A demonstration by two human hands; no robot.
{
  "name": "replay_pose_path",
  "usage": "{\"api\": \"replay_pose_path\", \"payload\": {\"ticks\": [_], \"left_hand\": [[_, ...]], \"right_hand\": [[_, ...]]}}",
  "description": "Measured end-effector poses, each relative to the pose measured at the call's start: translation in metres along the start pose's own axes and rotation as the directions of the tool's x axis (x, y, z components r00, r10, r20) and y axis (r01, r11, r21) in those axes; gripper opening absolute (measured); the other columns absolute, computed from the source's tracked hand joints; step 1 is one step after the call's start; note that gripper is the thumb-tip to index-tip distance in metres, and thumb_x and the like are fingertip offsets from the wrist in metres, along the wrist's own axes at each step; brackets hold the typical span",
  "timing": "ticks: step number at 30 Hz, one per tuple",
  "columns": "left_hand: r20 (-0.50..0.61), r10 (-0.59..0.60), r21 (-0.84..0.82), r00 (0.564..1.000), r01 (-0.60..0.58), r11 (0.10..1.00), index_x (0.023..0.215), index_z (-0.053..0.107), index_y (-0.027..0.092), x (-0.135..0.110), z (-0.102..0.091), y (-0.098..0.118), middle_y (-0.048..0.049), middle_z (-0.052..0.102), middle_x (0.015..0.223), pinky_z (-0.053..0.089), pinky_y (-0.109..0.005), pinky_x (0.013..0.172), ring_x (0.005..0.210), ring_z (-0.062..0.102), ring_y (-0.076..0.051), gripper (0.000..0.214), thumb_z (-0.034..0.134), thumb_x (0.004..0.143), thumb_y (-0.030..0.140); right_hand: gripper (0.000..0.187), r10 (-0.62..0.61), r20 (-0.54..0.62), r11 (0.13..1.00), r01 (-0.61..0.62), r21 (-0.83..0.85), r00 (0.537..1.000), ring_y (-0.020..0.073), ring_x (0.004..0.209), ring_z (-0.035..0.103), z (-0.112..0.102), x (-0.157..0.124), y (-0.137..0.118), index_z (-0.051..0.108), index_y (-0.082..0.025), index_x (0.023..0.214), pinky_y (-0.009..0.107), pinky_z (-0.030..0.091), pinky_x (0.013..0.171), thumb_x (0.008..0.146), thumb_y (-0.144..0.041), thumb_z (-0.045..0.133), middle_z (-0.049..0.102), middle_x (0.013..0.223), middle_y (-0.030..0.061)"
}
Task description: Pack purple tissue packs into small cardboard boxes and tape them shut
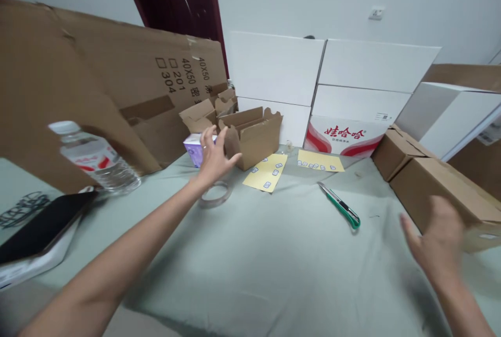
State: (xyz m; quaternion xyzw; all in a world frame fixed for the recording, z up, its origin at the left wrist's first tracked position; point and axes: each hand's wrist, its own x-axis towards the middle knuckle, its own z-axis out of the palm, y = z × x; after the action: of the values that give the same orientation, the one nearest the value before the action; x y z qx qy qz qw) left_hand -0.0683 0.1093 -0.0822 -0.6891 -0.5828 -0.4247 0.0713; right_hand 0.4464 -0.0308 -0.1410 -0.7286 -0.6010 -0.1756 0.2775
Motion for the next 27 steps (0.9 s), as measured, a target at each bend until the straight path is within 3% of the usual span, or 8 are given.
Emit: {"api": "replay_pose_path", "payload": {"ticks": [2, 4, 9, 13, 15, 17, 22, 27], "left_hand": [[0.010, -0.006, 0.042, 1.000, 0.006, 0.999, 0.139, 0.045, 0.018, 0.020, 0.009, -0.004, -0.0213, 0.019, 0.156, 0.015, -0.065, 0.119, 0.148, 0.011, -0.045, 0.074, 0.078, 0.073, 0.024], [0.027, 0.010, 0.070, 1.000, -0.012, 0.997, 0.134, 0.050, 0.019, 0.031, 0.014, -0.005, -0.0196, 0.020, 0.157, 0.016, -0.065, 0.119, 0.149, 0.012, -0.044, 0.067, 0.077, 0.073, 0.020], [0.048, 0.111, 0.084, 0.993, -0.115, 0.990, 0.126, 0.056, 0.019, 0.042, 0.018, 0.000, -0.0189, 0.024, 0.158, 0.011, -0.065, 0.120, 0.150, 0.014, -0.040, 0.057, 0.076, 0.073, 0.017], [0.036, 0.156, 0.050, 0.987, -0.158, 0.986, 0.084, 0.065, 0.015, 0.052, 0.019, -0.005, -0.0211, 0.040, 0.146, 0.015, -0.073, 0.114, 0.145, 0.025, -0.044, 0.016, 0.067, 0.072, 0.004], [-0.003, 0.185, 0.012, 0.983, -0.185, 0.983, 0.077, 0.063, 0.015, 0.050, 0.016, -0.008, -0.0208, 0.043, 0.139, 0.024, -0.072, 0.111, 0.140, 0.031, -0.043, 0.011, 0.061, 0.075, 0.004], [-0.070, 0.227, -0.030, 0.971, -0.230, 0.973, 0.078, 0.061, 0.015, 0.039, 0.008, -0.009, -0.0191, 0.042, 0.135, 0.031, -0.067, 0.111, 0.138, 0.035, -0.039, 0.011, 0.055, 0.081, 0.007], [-0.234, 0.344, -0.124, 0.909, -0.379, 0.917, 0.087, 0.060, 0.019, -0.018, -0.030, 0.002, -0.0114, 0.037, 0.127, 0.035, -0.055, 0.114, 0.136, 0.037, -0.030, 0.012, 0.049, 0.089, 0.013], [-0.292, 0.347, -0.216, 0.891, -0.415, 0.884, 0.095, 0.057, 0.022, -0.072, -0.055, 0.024, -0.0099, 0.037, 0.125, 0.039, -0.053, 0.111, 0.135, 0.039, -0.029, 0.014, 0.048, 0.090, 0.012]], "right_hand": [[0.065, -0.105, 0.201, 0.994, 0.096, 0.053, 0.974, 0.0378, 0.135, 0.042, 0.020, -0.004, -0.038, 0.036, -0.016, 0.143, 0.049, 0.035, 0.113, 0.093, -0.057, 0.036, 0.047, 0.140, 0.0224], [0.063, -0.138, 0.302, 0.990, 0.119, 0.079, 0.943, 0.0360, 0.123, 0.053, 0.046, -0.005, -0.061, 0.048, -0.015, 0.136, 0.047, 0.043, 0.105, 0.091, -0.058, 0.038, 0.057, 0.128, 0.0199], [0.045, -0.134, 0.384, 0.991, 0.120, 0.059, 0.914, 0.0307, 0.103, 0.062, 0.095, 0.005, -0.073, 0.063, -0.017, 0.117, 0.042, 0.051, 0.089, 0.090, -0.046, 0.044, 0.065, 0.105, 0.0137], [0.029, -0.131, 0.375, 0.991, 0.134, 0.018, 0.918, 0.0240, 0.099, 0.062, 0.108, 0.021, -0.072, 0.064, -0.017, 0.111, 0.040, 0.050, 0.088, 0.095, -0.036, 0.050, 0.065, 0.102, 0.0094], [0.026, -0.098, 0.343, 0.994, 0.106, -0.007, 0.934, 0.0212, 0.097, 0.062, 0.112, 0.030, -0.071, 0.062, -0.016, 0.112, 0.042, 0.050, 0.089, 0.095, -0.035, 0.055, 0.065, 0.103, 0.0067], [0.027, -0.061, 0.294, 0.998, 0.067, -0.009, 0.954, 0.0233, 0.100, 0.061, 0.116, 0.037, -0.072, 0.061, -0.014, 0.113, 0.046, 0.049, 0.091, 0.095, -0.034, 0.055, 0.064, 0.106, 0.0089], [0.050, -0.071, 0.169, 0.991, 0.049, 0.128, 0.983, 0.0408, 0.123, 0.049, 0.111, 0.042, -0.083, 0.053, -0.004, 0.127, 0.058, 0.039, 0.104, 0.092, -0.039, 0.045, 0.058, 0.122, 0.0271], [0.066, -0.243, 0.240, 0.885, 0.113, 0.452, 0.940, 0.0285, 0.125, 0.057, 0.064, 0.017, -0.114, 0.025, -0.022, 0.152, 0.042, 0.052, 0.100, 0.096, -0.051, 0.043, 0.051, 0.142, 0.0157]]}}
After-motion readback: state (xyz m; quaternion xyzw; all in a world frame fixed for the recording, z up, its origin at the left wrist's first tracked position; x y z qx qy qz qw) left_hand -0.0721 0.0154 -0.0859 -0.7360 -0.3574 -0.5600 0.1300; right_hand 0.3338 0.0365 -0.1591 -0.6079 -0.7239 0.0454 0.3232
